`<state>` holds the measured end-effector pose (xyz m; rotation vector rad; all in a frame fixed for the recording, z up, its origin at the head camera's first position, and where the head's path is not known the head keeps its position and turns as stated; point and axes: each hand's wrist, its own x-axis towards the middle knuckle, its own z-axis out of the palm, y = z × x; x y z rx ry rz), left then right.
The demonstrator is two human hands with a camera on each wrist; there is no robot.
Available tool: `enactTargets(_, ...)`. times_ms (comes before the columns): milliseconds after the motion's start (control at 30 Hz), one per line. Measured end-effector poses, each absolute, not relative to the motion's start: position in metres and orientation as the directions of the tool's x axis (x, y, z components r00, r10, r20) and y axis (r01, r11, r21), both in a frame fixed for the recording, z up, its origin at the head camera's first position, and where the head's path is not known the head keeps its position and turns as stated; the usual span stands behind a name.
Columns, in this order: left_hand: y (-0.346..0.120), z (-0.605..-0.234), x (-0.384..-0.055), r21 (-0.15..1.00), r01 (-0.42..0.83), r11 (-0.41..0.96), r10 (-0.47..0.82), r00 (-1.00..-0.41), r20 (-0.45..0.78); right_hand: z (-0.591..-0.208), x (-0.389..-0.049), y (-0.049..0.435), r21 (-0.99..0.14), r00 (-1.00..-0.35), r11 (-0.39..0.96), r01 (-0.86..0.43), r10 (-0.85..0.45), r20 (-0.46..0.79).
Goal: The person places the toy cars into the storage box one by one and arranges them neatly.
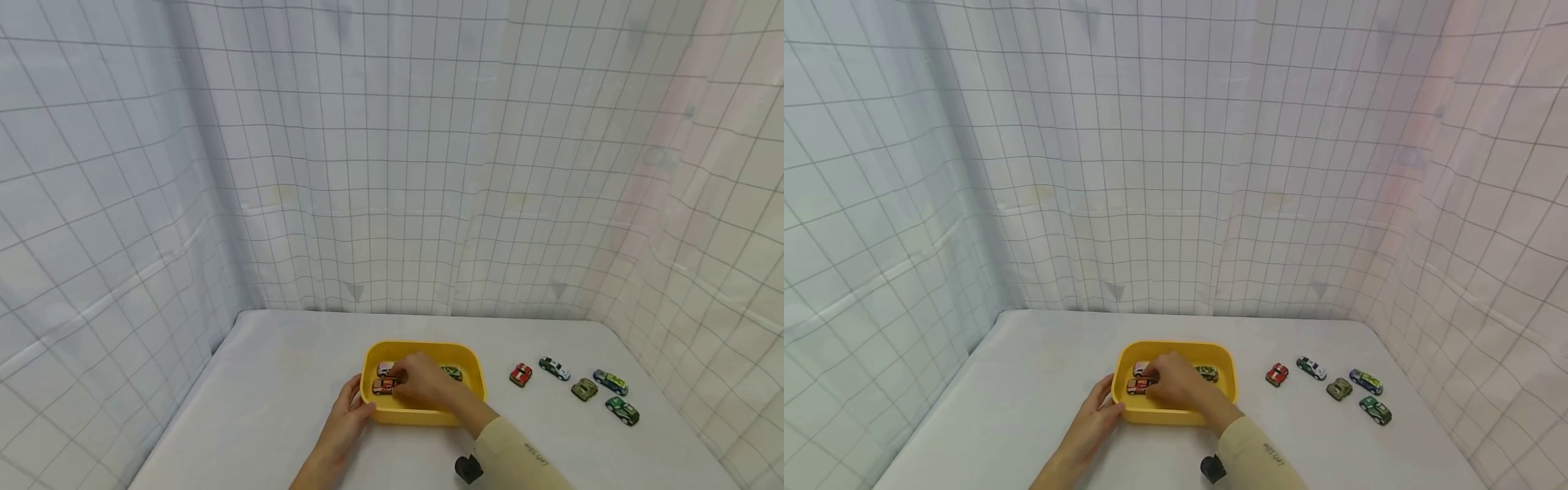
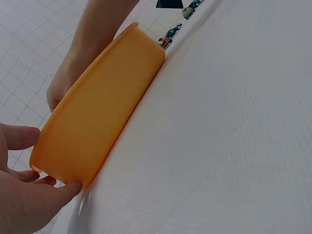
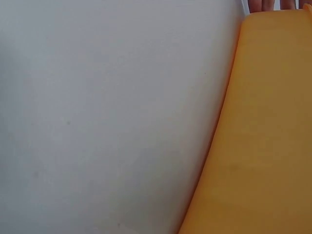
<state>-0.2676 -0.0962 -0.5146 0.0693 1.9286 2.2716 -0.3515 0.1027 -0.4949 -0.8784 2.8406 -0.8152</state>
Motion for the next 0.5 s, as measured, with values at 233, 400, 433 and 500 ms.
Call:
enactTargets(233, -0.096, -0.514, -0.267, 0.985, -0.091, -0.146, 0.142, -0.987, -0.070, -0.484, -0.352, 0.116, -0.571, -0.851, 0.679, -0.461, -0.520, 0.070)
enactTargets(400, -0.096, -0.515, -0.268, 0.984, -0.100, -0.146, 0.135, -0.988, -0.080, -0.478, -0.354, 0.129, -0.533, -0.817, 0.656, -0.534, -0.563, 0.125)
enactTargets(433, -0.096, -0.515, -0.268, 0.984, -0.101, -0.146, 0.134, -0.988, -0.081, -0.476, -0.354, 0.132, -0.530, -0.810, 0.649, -0.547, -0.571, 0.137)
enactTargets(500, -0.096, -0.515, -0.268, 0.983, -0.105, -0.152, 0.129, -0.988, -0.085, -0.472, -0.354, 0.139, -0.540, -0.801, 0.630, -0.558, -0.578, 0.155)
